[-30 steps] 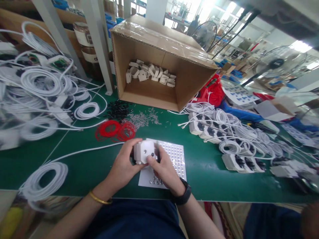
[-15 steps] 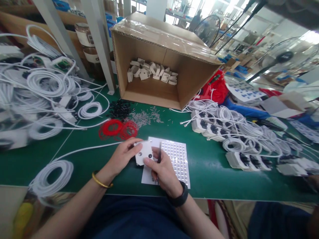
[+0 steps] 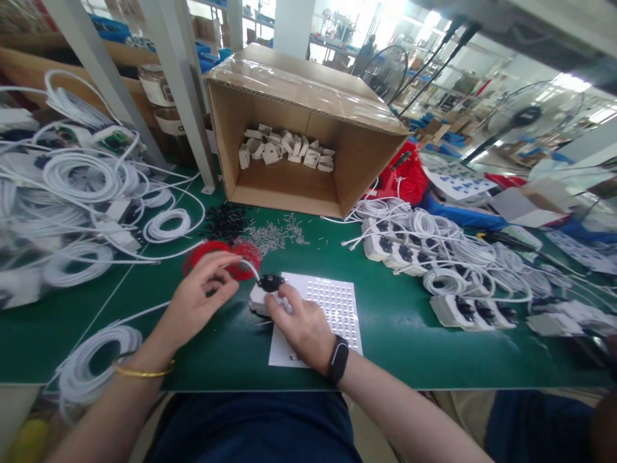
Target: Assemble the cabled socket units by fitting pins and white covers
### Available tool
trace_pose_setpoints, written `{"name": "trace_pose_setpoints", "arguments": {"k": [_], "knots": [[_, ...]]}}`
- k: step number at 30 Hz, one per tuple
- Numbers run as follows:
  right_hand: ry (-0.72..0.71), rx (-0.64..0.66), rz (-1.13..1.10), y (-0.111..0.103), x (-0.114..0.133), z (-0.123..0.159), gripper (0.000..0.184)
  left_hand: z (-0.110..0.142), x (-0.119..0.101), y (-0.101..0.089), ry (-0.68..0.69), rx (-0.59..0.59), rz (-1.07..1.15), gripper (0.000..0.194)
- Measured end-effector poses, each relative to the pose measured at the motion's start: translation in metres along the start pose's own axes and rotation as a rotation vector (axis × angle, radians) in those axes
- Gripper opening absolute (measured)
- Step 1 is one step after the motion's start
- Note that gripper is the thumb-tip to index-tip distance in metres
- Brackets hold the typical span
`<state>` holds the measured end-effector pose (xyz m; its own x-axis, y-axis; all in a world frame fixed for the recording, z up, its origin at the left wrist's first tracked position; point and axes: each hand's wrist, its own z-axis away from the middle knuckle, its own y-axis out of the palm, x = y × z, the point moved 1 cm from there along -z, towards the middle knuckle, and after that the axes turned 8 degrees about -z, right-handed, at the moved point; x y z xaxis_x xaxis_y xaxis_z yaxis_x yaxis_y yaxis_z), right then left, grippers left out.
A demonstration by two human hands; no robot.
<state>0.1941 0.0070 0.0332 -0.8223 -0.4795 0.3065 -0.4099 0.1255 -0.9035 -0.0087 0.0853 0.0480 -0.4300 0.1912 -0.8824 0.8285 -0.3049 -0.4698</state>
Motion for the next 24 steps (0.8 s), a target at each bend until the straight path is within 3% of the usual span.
{"name": "trace_pose_setpoints", "arguments": {"k": [2, 5, 7, 9, 10, 12, 13, 15, 18, 21, 24], "knots": [[-0.143, 0.069, 0.139, 0.000, 0.001, 0.007, 0.035, 0.003, 0.009, -0.004, -0.059, -0.161, -0.097, 0.031], [-0.181, 0.126, 0.068, -0.002, 0.001, 0.019, 0.035, 0.003, 0.020, -0.007, -0.074, -0.262, -0.228, 0.027], [-0.106, 0.037, -0.088, -0.008, -0.009, 0.021, 0.029, -0.006, 0.020, -0.012, -0.050, -0.313, -0.291, 0.028], [0.129, -0.108, -0.233, -0.016, -0.032, 0.010, 0.024, -0.026, 0.012, -0.016, -0.020, -0.318, -0.375, 0.027], [0.291, -0.168, -0.280, -0.020, -0.047, 0.001, 0.023, -0.039, 0.005, -0.016, 0.010, -0.276, -0.423, 0.027], [0.621, -0.138, -0.315, -0.026, -0.081, -0.023, 0.017, -0.071, -0.013, -0.009, 0.103, -0.109, -0.504, 0.024], [0.665, -0.131, -0.301, -0.027, -0.097, -0.037, 0.013, -0.088, -0.022, -0.001, 0.169, 0.021, -0.528, 0.024], [0.707, -0.117, -0.274, -0.026, -0.122, -0.060, 0.009, -0.120, -0.035, 0.021, 0.258, 0.170, -0.554, 0.017], [0.715, -0.086, -0.238, -0.016, -0.138, -0.080, 0.007, -0.155, -0.040, 0.061, 0.314, 0.275, -0.616, 0.011], [0.712, -0.044, -0.217, -0.005, -0.136, -0.080, 0.003, -0.173, -0.030, 0.089, 0.329, 0.347, -0.668, 0.021], [0.709, -0.012, -0.216, -0.002, -0.132, -0.073, 0.004, -0.178, -0.018, 0.101, 0.318, 0.379, -0.690, 0.024]]}}
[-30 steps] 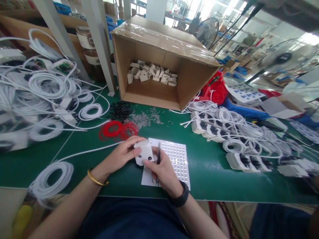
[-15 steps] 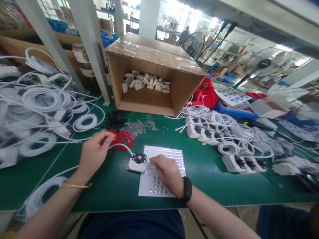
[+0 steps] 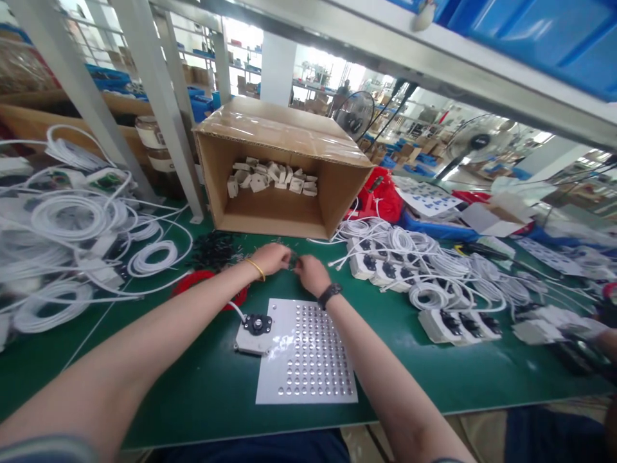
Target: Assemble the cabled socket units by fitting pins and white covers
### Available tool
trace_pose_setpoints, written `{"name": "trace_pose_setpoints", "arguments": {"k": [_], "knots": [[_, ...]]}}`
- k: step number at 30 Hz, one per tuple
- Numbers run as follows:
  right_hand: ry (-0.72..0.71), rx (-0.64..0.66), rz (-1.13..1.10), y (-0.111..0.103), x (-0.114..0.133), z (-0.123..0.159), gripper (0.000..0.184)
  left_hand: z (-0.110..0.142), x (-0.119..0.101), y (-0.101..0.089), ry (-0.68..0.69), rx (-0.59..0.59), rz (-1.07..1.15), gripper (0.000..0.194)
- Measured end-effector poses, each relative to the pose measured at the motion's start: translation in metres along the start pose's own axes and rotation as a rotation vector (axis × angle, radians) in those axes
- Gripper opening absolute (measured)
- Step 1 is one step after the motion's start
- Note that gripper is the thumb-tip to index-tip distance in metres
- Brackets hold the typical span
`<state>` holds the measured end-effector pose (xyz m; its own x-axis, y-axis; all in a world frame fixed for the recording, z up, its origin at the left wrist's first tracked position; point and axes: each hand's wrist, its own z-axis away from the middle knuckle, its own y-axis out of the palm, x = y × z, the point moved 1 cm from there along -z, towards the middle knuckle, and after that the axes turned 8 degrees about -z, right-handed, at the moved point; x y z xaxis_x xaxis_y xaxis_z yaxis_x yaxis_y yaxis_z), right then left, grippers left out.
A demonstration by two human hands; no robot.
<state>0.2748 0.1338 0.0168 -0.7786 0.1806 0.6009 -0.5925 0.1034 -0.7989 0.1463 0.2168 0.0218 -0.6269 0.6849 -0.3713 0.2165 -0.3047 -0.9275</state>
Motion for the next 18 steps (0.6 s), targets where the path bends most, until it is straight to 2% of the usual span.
{"name": "trace_pose_setpoints", "arguments": {"k": [4, 7, 9, 11, 13, 15, 18], "knots": [[-0.007, 0.008, -0.072, -0.013, 0.002, 0.013, 0.010, 0.007, 0.000, -0.002, -0.027, -0.019, 0.005, 0.024], [-0.043, 0.028, -0.191, -0.021, 0.008, 0.034, 0.011, 0.020, -0.009, -0.018, -0.050, -0.090, 0.031, 0.023], [-0.040, 0.100, -0.326, -0.019, 0.014, 0.055, 0.014, 0.035, -0.015, -0.034, -0.073, -0.163, 0.065, 0.037], [0.032, 0.234, -0.563, -0.010, 0.019, 0.077, 0.017, 0.057, -0.020, -0.051, -0.102, -0.238, 0.112, 0.050], [0.095, 0.307, -0.786, 0.001, 0.022, 0.094, 0.016, 0.085, -0.021, -0.063, -0.143, -0.298, 0.162, 0.043], [0.054, 0.254, -0.843, 0.008, 0.026, 0.103, 0.012, 0.120, -0.018, -0.064, -0.236, -0.350, 0.248, 0.032], [-0.065, 0.135, -0.715, 0.013, 0.031, 0.107, 0.013, 0.171, -0.009, -0.042, -0.512, -0.431, 0.515, 0.026]]}}
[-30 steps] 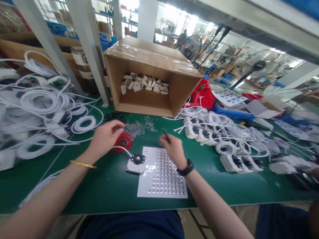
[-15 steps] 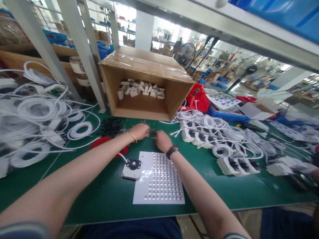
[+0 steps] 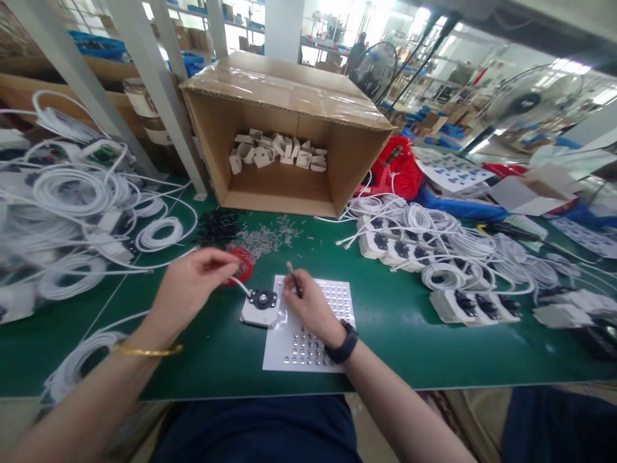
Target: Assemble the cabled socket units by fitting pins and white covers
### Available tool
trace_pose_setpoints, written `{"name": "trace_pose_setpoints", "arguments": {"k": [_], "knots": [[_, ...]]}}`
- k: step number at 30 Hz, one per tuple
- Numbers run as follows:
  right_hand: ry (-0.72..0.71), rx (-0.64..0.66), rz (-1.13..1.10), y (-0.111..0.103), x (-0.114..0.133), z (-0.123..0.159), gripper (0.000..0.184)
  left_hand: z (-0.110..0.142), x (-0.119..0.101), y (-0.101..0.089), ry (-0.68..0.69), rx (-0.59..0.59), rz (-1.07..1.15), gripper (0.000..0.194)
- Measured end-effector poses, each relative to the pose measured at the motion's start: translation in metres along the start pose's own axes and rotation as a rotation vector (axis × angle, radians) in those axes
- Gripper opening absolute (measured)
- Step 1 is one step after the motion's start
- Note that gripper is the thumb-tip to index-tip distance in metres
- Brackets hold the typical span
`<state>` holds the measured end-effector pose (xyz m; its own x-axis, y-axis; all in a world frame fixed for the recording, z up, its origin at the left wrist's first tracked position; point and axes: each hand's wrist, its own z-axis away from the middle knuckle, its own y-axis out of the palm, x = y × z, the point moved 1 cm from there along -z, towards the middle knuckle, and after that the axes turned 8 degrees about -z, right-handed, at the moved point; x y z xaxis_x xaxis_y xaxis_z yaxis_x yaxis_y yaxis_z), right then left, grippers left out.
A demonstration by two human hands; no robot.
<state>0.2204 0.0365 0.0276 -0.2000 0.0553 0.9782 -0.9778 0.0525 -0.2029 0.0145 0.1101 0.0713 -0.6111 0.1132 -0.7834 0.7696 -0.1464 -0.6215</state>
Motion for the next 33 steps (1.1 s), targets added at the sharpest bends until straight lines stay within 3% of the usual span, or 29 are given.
{"name": "trace_pose_setpoints", "arguments": {"k": [2, 5, 9, 14, 16, 19, 23, 25, 28, 33], "knots": [[-0.028, -0.013, 0.117, 0.003, 0.001, 0.001, 0.010, 0.024, 0.024, 0.004, -0.137, -0.046, 0.139, 0.023], [-0.109, -0.027, 0.297, 0.007, 0.000, 0.004, 0.009, 0.045, 0.044, 0.021, -0.231, -0.124, 0.403, 0.022], [-0.232, -0.039, 0.449, 0.011, -0.006, 0.008, 0.012, 0.049, 0.042, 0.039, -0.332, -0.086, 0.643, 0.024], [-0.357, -0.046, 0.371, 0.015, -0.013, 0.015, 0.019, 0.039, 0.038, 0.045, -0.326, -0.028, 0.645, 0.022], [-0.335, -0.028, 0.317, 0.014, -0.013, 0.018, 0.023, 0.036, 0.039, 0.046, -0.303, -0.015, 0.638, 0.022], [-0.185, 0.026, 0.258, 0.004, -0.007, 0.013, 0.023, 0.034, 0.040, 0.049, -0.269, -0.001, 0.602, 0.022], [0.002, -0.166, 0.463, -0.020, 0.001, -0.020, 0.015, 0.030, 0.041, 0.053, -0.234, 0.010, 0.533, 0.022], [0.037, -0.241, 0.579, -0.028, 0.000, -0.042, 0.013, 0.026, 0.041, 0.054, -0.223, 0.030, 0.500, 0.022], [0.054, -0.216, 0.646, -0.028, -0.006, -0.068, 0.005, 0.020, 0.040, 0.053, -0.203, 0.061, 0.436, 0.020], [0.043, -0.172, 0.656, -0.020, -0.005, -0.074, 0.011, 0.017, 0.039, 0.050, -0.138, 0.068, 0.302, 0.016]]}}
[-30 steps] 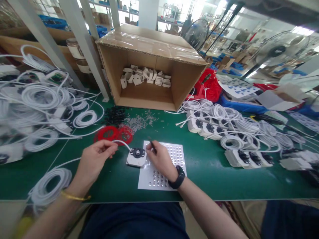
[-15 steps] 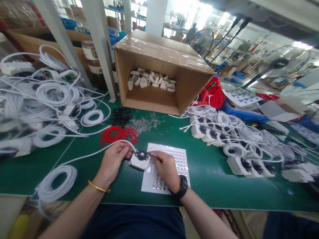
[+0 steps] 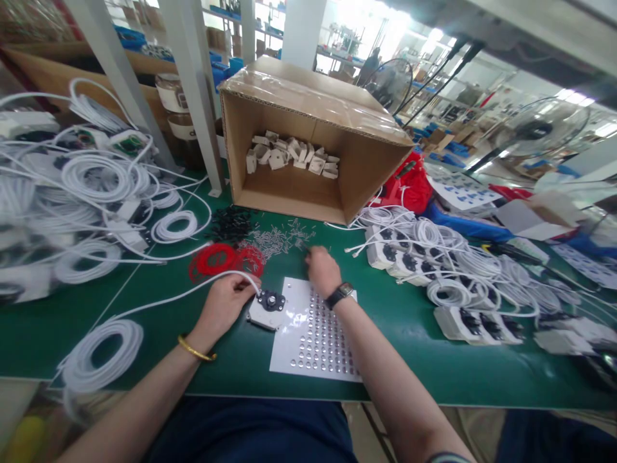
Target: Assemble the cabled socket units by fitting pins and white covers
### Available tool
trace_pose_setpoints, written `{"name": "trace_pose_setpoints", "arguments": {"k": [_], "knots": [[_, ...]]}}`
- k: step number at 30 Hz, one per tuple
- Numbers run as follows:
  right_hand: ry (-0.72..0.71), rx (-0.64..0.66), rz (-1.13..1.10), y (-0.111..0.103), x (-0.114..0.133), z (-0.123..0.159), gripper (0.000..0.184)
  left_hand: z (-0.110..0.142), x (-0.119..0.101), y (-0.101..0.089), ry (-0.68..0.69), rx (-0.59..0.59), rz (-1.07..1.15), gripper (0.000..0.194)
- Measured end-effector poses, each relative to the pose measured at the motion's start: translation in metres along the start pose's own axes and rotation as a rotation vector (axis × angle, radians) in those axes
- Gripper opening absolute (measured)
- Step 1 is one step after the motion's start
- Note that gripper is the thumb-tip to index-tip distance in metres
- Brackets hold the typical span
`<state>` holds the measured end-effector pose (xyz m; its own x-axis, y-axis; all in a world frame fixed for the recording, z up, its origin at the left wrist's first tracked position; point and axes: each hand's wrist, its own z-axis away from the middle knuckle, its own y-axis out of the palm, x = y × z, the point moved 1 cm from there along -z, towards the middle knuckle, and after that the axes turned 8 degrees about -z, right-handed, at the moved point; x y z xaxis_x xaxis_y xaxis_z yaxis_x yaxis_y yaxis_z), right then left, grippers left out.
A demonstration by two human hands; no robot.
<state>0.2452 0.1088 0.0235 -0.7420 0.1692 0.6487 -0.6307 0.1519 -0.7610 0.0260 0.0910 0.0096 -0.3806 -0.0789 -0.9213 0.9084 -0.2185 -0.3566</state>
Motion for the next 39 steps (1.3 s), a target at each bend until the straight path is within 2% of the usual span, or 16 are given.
{"name": "trace_pose_setpoints", "arguments": {"k": [3, 5, 8, 9, 10, 12, 14, 16, 18, 23, 26, 28, 29, 32, 36, 39], "knots": [[-0.052, 0.017, -0.068, -0.010, 0.008, 0.024, 0.011, -0.001, -0.001, -0.002, 0.054, 0.024, -0.079, 0.014], [-0.051, 0.066, -0.241, -0.014, 0.014, 0.052, 0.010, -0.001, -0.003, -0.003, 0.107, 0.055, -0.128, 0.014], [0.100, 0.230, -0.682, -0.007, 0.019, 0.100, 0.018, 0.001, -0.004, -0.005, 0.212, 0.083, -0.198, 0.014], [0.136, 0.236, -0.745, -0.002, 0.020, 0.114, 0.019, 0.002, -0.004, -0.007, 0.238, 0.085, -0.215, 0.014], [0.147, 0.204, -0.742, 0.004, 0.022, 0.126, 0.017, 0.003, -0.003, -0.008, 0.267, 0.084, -0.237, 0.015], [0.104, 0.056, -0.616, 0.015, 0.023, 0.142, 0.011, 0.006, 0.000, -0.010, 0.365, 0.083, -0.322, 0.016], [0.027, -0.074, -0.461, 0.023, 0.024, 0.150, 0.007, 0.009, 0.004, -0.012, 0.534, 0.075, -0.447, 0.018], [-0.067, -0.130, -0.365, 0.029, 0.023, 0.152, 0.007, 0.012, 0.008, -0.013, 0.709, 0.037, -0.562, 0.021], [-0.171, -0.153, -0.321, 0.030, 0.021, 0.152, 0.011, 0.016, 0.010, -0.013, 0.804, -0.023, -0.635, 0.022], [-0.254, -0.213, -0.283, 0.028, 0.017, 0.147, 0.013, 0.034, 0.002, -0.016, 0.874, -0.069, -0.845, 0.021], [-0.362, -0.191, -0.260, 0.028, 0.016, 0.146, 0.018, 0.036, -0.019, -0.034, 0.745, -0.218, -0.886, 0.019], [-0.457, -0.175, -0.211, 0.030, 0.012, 0.149, 0.024, 0.021, -0.036, -0.049, 0.581, -0.303, -0.842, 0.020], [-0.492, -0.177, -0.174, 0.031, 0.009, 0.151, 0.028, 0.008, -0.044, -0.054, 0.506, -0.293, -0.830, 0.021], [-0.555, -0.177, -0.051, 0.034, -0.001, 0.162, 0.040, -0.046, -0.058, -0.058, 0.401, -0.085, -0.924, 0.020], [-0.557, -0.138, -0.018, 0.027, -0.006, 0.170, 0.042, -0.113, -0.052, -0.038, 0.399, 0.068, -1.010, 0.013], [-0.471, -0.070, -0.024, 0.018, 0.004, 0.161, 0.053, -0.135, -0.043, -0.021, 0.384, 0.131, -1.075, 0.022]]}}
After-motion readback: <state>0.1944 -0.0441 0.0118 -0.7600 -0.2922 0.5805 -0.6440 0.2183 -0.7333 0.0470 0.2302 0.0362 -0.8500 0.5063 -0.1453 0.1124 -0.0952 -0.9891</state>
